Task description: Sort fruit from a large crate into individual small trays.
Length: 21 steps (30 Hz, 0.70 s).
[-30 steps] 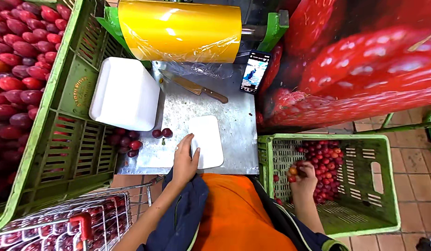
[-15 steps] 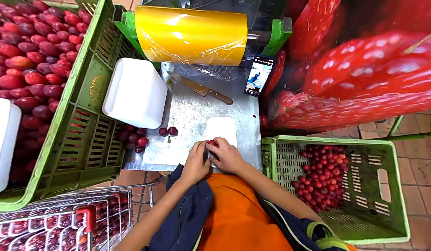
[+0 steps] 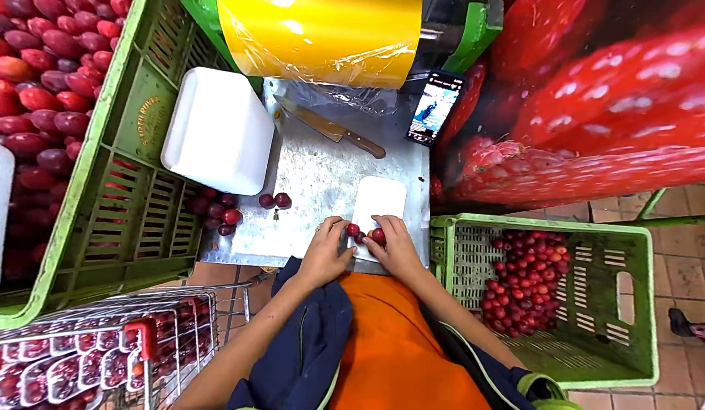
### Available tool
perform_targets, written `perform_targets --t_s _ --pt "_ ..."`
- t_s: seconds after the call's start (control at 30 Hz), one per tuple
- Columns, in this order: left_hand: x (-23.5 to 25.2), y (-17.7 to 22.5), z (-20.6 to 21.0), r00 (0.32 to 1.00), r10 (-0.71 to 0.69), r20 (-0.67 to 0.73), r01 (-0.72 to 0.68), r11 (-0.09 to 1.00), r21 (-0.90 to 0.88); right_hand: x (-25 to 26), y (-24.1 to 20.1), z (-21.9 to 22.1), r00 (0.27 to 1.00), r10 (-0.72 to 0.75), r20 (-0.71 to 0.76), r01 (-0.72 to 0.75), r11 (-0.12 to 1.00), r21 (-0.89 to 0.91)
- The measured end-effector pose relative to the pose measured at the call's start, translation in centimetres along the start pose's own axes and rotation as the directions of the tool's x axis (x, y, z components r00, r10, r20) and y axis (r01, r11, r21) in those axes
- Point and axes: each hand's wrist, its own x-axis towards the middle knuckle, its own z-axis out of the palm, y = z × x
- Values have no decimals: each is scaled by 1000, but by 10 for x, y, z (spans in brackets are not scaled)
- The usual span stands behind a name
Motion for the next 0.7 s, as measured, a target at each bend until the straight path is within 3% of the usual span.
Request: perform_targets --t_s 0.1,0.27,0.43,0.53,0.63,0.7 --pt "3 0 0 997 67 27 -68 997 48 2 -1 -1 1000 22 -2 -22 992 126" --pt "3 -2 0 989 81 120 -86 996 36 3 3 -9 998 41 -43 -40 998 42" --pt "-8 -6 1 993 46 105 -30 988 -152 0 6 -32 998 63 5 -63 975 213" --pt "-16 -8 -6 995 -28 98 34 997 -63 -3 11 -42 991 117 -58 -94 950 298" --pt "-26 -8 -15 978 -109 179 108 994 14 -10 14 -50 982 173 -73 -146 949 281" --pt "-28 -7 -14 982 -101 158 104 995 -6 -12 18 -51 980 195 -40 -178 949 259"
